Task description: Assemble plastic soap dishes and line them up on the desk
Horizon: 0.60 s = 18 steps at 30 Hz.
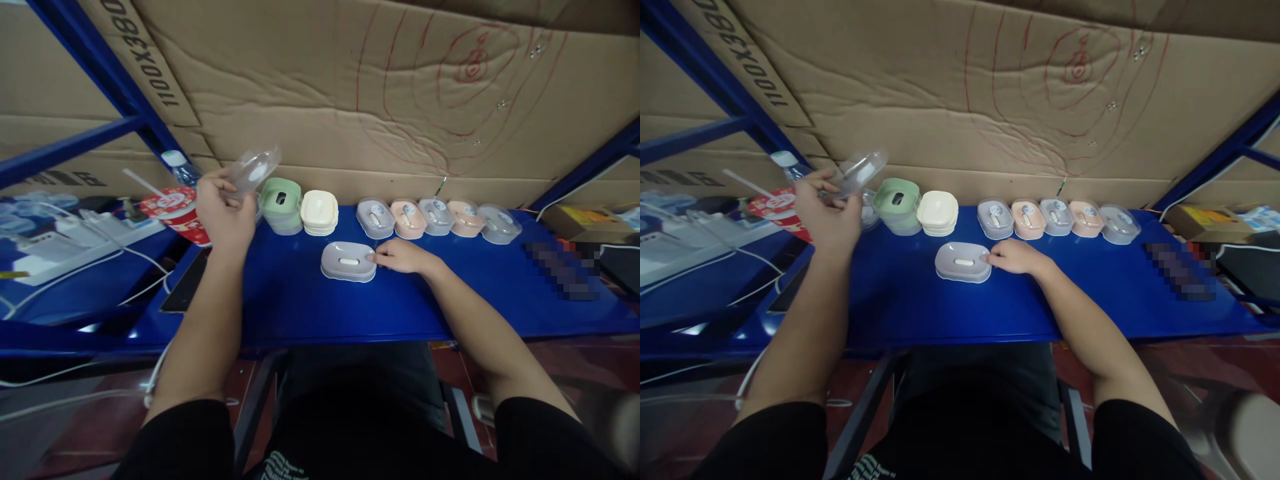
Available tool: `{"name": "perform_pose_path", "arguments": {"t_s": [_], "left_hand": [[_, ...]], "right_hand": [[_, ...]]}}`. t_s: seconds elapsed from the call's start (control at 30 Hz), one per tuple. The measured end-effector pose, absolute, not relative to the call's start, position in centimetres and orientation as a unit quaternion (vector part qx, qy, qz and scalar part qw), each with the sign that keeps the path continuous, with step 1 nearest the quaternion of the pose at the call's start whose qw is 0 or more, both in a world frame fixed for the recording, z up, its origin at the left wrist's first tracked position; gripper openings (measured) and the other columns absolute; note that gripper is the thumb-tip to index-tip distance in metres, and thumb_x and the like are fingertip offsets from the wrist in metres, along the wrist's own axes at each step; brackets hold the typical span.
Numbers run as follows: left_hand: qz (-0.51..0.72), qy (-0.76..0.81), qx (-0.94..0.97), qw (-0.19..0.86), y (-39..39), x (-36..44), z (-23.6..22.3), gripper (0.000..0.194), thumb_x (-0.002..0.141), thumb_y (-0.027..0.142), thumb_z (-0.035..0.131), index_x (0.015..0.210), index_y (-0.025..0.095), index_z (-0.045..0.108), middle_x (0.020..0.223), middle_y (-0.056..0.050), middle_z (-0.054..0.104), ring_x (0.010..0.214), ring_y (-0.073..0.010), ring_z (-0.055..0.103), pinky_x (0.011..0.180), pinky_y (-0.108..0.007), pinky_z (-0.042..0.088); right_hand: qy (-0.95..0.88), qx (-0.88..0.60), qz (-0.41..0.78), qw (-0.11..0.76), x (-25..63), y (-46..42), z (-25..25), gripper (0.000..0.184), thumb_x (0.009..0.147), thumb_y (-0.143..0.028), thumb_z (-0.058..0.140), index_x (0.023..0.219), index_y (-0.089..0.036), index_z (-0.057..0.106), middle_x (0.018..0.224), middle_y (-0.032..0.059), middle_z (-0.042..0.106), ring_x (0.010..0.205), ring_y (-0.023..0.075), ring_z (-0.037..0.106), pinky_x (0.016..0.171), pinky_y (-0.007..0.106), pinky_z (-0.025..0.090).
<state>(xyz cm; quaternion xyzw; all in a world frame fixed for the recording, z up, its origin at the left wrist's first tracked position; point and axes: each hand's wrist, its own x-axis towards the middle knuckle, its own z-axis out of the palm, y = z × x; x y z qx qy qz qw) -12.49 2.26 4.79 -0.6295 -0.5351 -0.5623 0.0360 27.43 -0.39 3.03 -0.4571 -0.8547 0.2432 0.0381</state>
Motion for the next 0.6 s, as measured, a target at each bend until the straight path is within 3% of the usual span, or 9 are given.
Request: {"name": "perform_pose_path", "arguments": {"t_s": [0.07, 0.13, 0.2, 0.27, 0.33, 0.4, 0.5, 0.6], "left_hand": [[-0.594, -0.535, -0.601, 0.017, 1.5, -10.6, 4.7, 0.034, 0.094, 0.037, 0.073, 0.103, 0.023, 0.042, 0.123, -0.008, 0.072, 0.065, -0.0102, 0.056, 0.060, -0.032, 0.049], [-0.599, -0.495, -0.627, -0.050, 0.4, -8.3, 4.5, 0.035, 0.096, 0.049, 0.071, 0.106, 0.025, 0.047, 0.106, -0.003, 0.077, 0.052, -0.0082, 0.053, 0.050, -0.028, 0.043], [-0.586, -0.427, -0.666, -0.177, -0.9, -6.0, 4.3, 0.039, 0.096, 0.056, 0.068, 0.114, 0.027, 0.049, 0.092, -0.001, 0.078, 0.043, -0.0076, 0.049, 0.040, -0.026, 0.038], [-0.547, -0.382, -0.681, -0.300, -2.1, -4.0, 4.2, 0.039, 0.101, 0.059, 0.061, 0.120, 0.025, 0.053, 0.074, 0.002, 0.073, 0.038, -0.0081, 0.047, 0.036, -0.024, 0.035], [-0.495, -0.370, -0.679, -0.396, -2.7, -2.6, 3.9, 0.043, 0.101, 0.061, 0.059, 0.120, 0.023, 0.057, 0.063, 0.003, 0.068, 0.035, -0.0087, 0.045, 0.034, -0.023, 0.033], [-0.444, -0.375, -0.671, -0.460, -2.9, -1.7, 3.5, 0.045, 0.100, 0.062, 0.060, 0.119, 0.021, 0.060, 0.059, 0.003, 0.066, 0.035, -0.0089, 0.044, 0.034, -0.023, 0.032], [-0.392, -0.392, -0.662, -0.505, -2.4, -1.2, 2.7, 0.044, 0.101, 0.059, 0.059, 0.118, 0.019, 0.064, 0.058, 0.003, 0.064, 0.037, -0.0093, 0.045, 0.037, -0.023, 0.034], [-0.373, -0.421, -0.669, -0.486, -1.9, -1.1, 1.9, 0.043, 0.103, 0.057, 0.053, 0.115, 0.018, 0.068, 0.057, 0.002, 0.061, 0.041, -0.0110, 0.048, 0.043, -0.024, 0.039]], "right_hand": [[-0.859, -0.462, 0.197, 0.100, 27.4, -0.4, 3.0, 0.057, 0.102, -0.069, 0.054, 0.085, -0.018, 0.073, 0.079, 0.0080, 0.075, 0.071, 0.0202, 0.067, 0.068, 0.033, 0.046], [-0.843, -0.474, 0.172, 0.189, 27.4, -0.5, 2.9, 0.058, 0.100, -0.070, 0.057, 0.115, -0.017, 0.074, 0.090, 0.0091, 0.078, 0.079, 0.0239, 0.071, 0.073, 0.037, 0.051], [-0.826, -0.466, 0.163, 0.273, 27.3, -0.6, 2.8, 0.077, 0.095, -0.074, 0.062, 0.148, -0.018, 0.057, 0.109, 0.0117, 0.079, 0.086, 0.0274, 0.074, 0.078, 0.042, 0.058], [-0.828, -0.432, 0.135, 0.330, 27.2, -0.9, 2.9, 0.106, 0.085, -0.081, 0.068, 0.166, -0.022, 0.035, 0.139, 0.0170, 0.070, 0.101, 0.0331, 0.075, 0.085, 0.050, 0.062], [-0.846, -0.389, 0.081, 0.355, 27.0, -1.5, 3.2, 0.125, 0.076, -0.085, 0.075, 0.172, -0.026, 0.022, 0.162, 0.0188, 0.052, 0.126, 0.0411, 0.067, 0.098, 0.058, 0.060], [-0.870, -0.357, 0.037, 0.338, 26.8, -2.0, 3.7, 0.122, 0.076, -0.083, 0.076, 0.173, -0.030, 0.023, 0.171, 0.0147, 0.041, 0.146, 0.0445, 0.052, 0.114, 0.064, 0.051], [-0.903, -0.327, 0.034, 0.276, 26.4, -2.5, 4.0, 0.106, 0.083, -0.076, 0.076, 0.170, -0.035, 0.032, 0.173, 0.0082, 0.040, 0.154, 0.0415, 0.045, 0.125, 0.064, 0.041], [-0.918, -0.315, 0.071, 0.230, 26.0, -2.5, 3.4, 0.109, 0.081, -0.071, 0.081, 0.171, -0.034, 0.031, 0.174, 0.0075, 0.038, 0.156, 0.0387, 0.044, 0.126, 0.060, 0.041]]}}
